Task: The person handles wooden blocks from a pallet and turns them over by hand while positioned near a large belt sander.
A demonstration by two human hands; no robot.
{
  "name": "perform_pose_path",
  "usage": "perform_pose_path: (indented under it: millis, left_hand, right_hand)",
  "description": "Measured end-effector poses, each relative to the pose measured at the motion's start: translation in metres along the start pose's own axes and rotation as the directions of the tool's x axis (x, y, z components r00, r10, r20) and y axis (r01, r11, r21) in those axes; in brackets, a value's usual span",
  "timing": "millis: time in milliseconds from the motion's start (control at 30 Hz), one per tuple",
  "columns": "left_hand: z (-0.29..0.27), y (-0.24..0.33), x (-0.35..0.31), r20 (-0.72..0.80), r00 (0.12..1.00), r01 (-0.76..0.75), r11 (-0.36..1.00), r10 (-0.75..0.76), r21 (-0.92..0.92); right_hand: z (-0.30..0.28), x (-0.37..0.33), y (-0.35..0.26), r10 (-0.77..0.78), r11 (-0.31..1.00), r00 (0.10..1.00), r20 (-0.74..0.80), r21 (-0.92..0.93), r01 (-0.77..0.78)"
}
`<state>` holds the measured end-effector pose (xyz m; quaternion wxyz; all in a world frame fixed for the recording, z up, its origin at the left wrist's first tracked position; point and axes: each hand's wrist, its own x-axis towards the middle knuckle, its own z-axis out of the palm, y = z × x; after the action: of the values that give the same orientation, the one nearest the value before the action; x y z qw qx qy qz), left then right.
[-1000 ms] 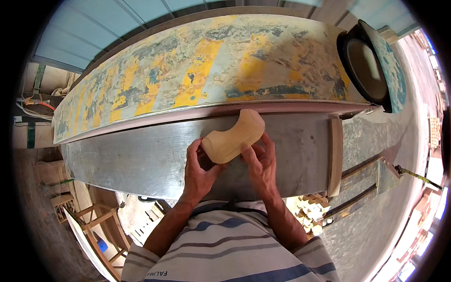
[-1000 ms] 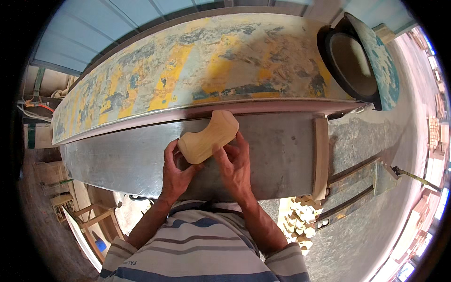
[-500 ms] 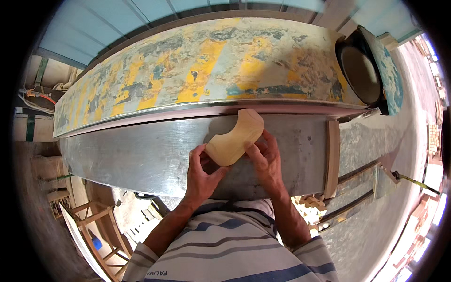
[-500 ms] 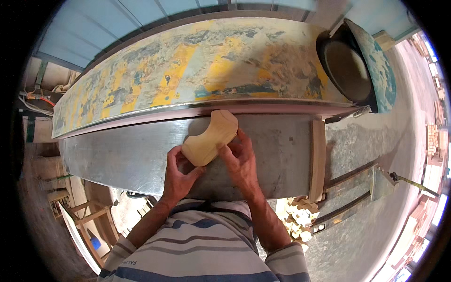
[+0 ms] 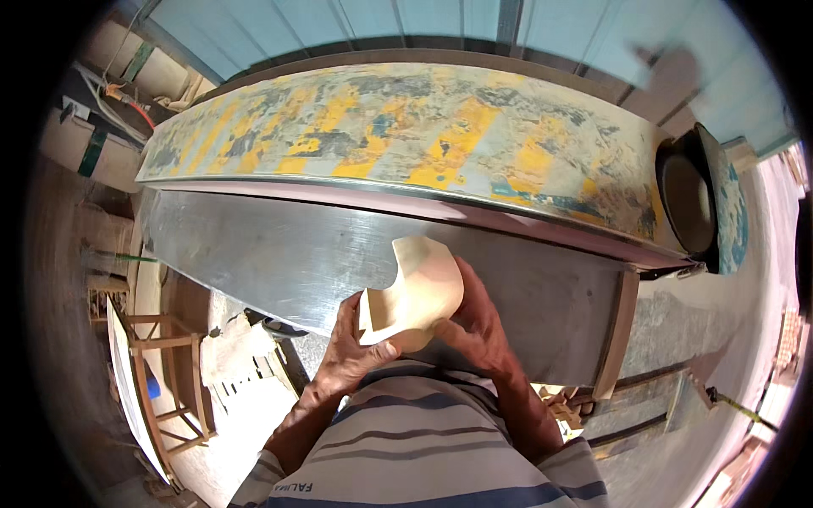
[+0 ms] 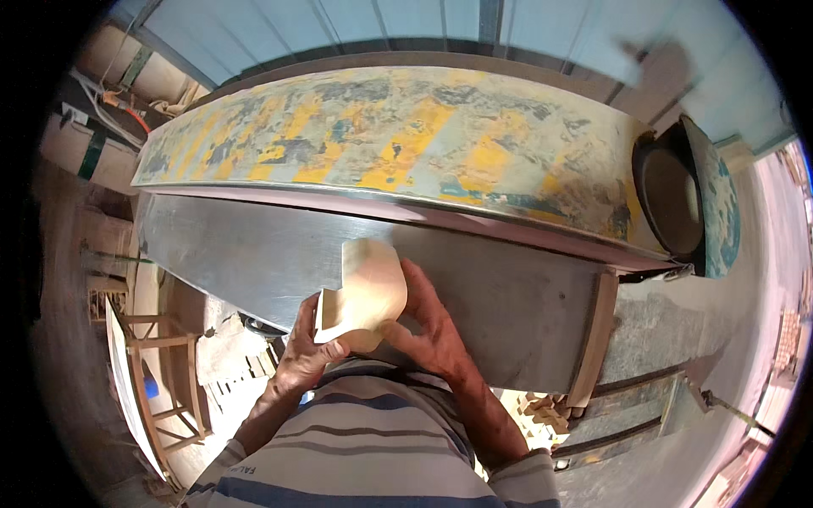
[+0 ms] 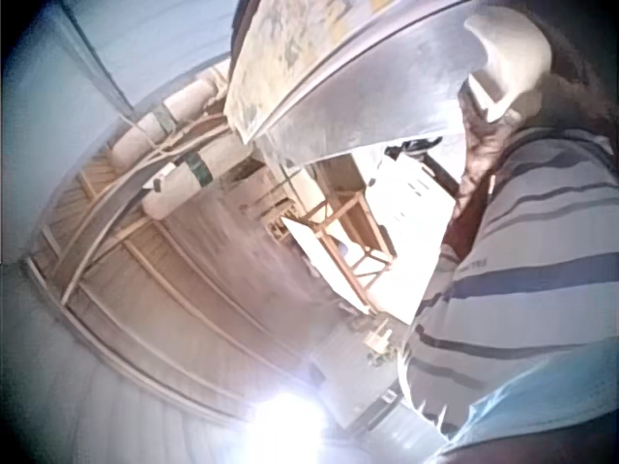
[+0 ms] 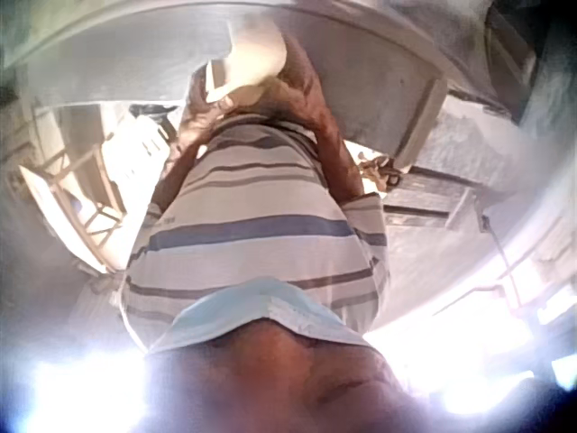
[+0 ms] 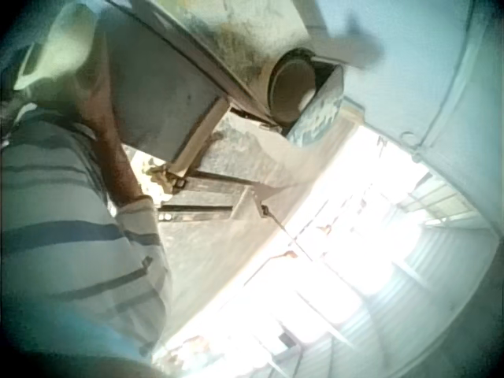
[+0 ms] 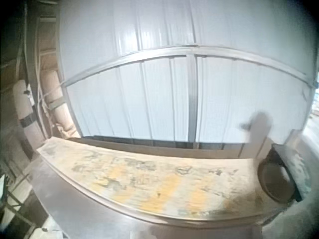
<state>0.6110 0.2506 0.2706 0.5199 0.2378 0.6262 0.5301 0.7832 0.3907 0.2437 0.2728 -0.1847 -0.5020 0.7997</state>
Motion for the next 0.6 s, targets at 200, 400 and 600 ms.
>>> perform_pose_path:
  millis: [200,400,600]
  left_hand:
    - [0.000,0.007,-0.008,-0.042,0.972,-0.223,0.959,0.233,0.174]
    - [-0.020,-0.015,-0.001,0.042,0.792,-0.549,0.682,0.609,0.482]
    - [-0.010,0.002,-0.010,0.034,0.838,-0.489,0.720,0.545,0.492]
  right_hand:
    - [0.007,-0.001,-0.031,0.020,0.973,0.993,0.114,0.225,-0.046]
    - [0.023,0.003,-0.043,0.028,1.000,0.999,-0.028,-0.002,-0.028]
    - [0.028,0.011,-0.049,0.068,0.989,0.976,-0.206,-0.115,-0.093]
